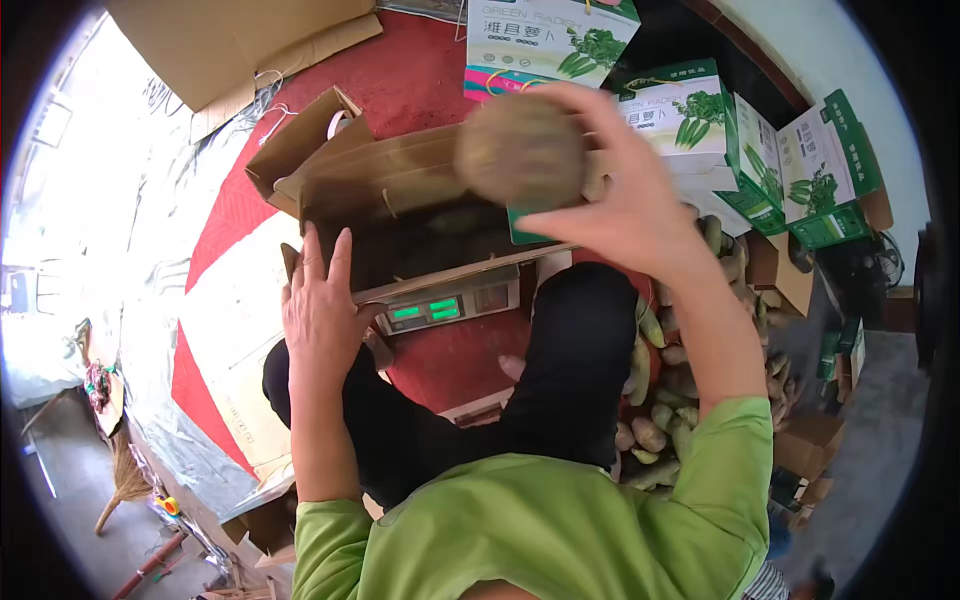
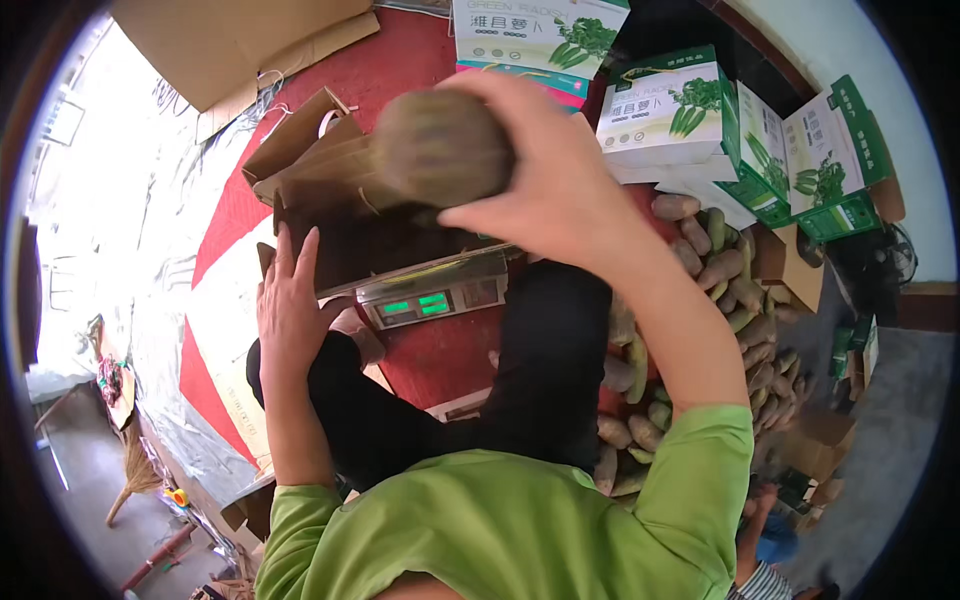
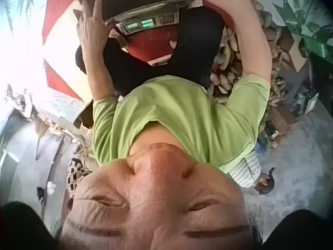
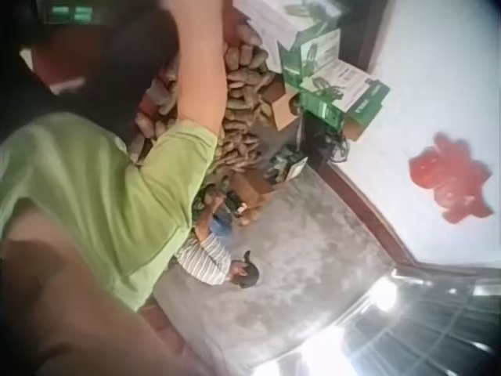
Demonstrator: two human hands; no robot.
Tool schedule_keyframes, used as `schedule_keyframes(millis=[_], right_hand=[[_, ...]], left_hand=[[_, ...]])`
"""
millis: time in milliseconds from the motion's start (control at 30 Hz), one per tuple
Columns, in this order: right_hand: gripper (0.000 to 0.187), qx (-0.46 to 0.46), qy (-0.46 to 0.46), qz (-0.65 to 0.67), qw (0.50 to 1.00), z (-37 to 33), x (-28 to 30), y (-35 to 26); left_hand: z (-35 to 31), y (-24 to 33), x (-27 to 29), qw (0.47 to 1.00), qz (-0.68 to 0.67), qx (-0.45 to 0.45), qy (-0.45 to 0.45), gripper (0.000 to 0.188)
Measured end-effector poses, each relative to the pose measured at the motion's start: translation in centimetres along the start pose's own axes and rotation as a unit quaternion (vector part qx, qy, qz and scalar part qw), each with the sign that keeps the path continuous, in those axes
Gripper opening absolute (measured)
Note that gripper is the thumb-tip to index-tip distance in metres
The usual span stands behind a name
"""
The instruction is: Sort and package large produce items from a pile on the floor into cardboard boxes and bags.
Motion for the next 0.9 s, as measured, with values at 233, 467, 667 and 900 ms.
schedule_keyframes(millis=[233, 467, 667, 900], right_hand=[[0.065, -0.074, -0.229, -0.133, 0.961, 4.4, -12.8, 3.1], [0.059, -0.049, -0.247, -0.234, 0.939, 5.7, -18.2, 4.0], [0.043, -0.005, -0.092, -0.121, 0.988, 2.9, -7.6, 1.3], [0.033, -0.241, 0.121, 0.031, 0.962, -18.0, 5.4, 9.4]], left_hand=[[0.2, -0.7, 0.1, 0.998, -0.049, 0.010, 0.028, 0.090], [0.2, -0.5, 0.0, 0.998, -0.041, -0.001, 0.051, 0.091], [0.3, -0.9, -0.8, 0.997, -0.045, -0.020, 0.058, 0.089], [0.3, -1.0, -1.0, 0.995, -0.028, -0.050, 0.083, 0.084]])
Point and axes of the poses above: each hand's wrist, its own z-axis towards the middle knuckle, its own x-axis out of the back of the hand, y = z × x, the point moved 6 cm from there along z, towards the middle knuckle, and after that the axes turned 6 degrees about -y, right-handed, at the moved point
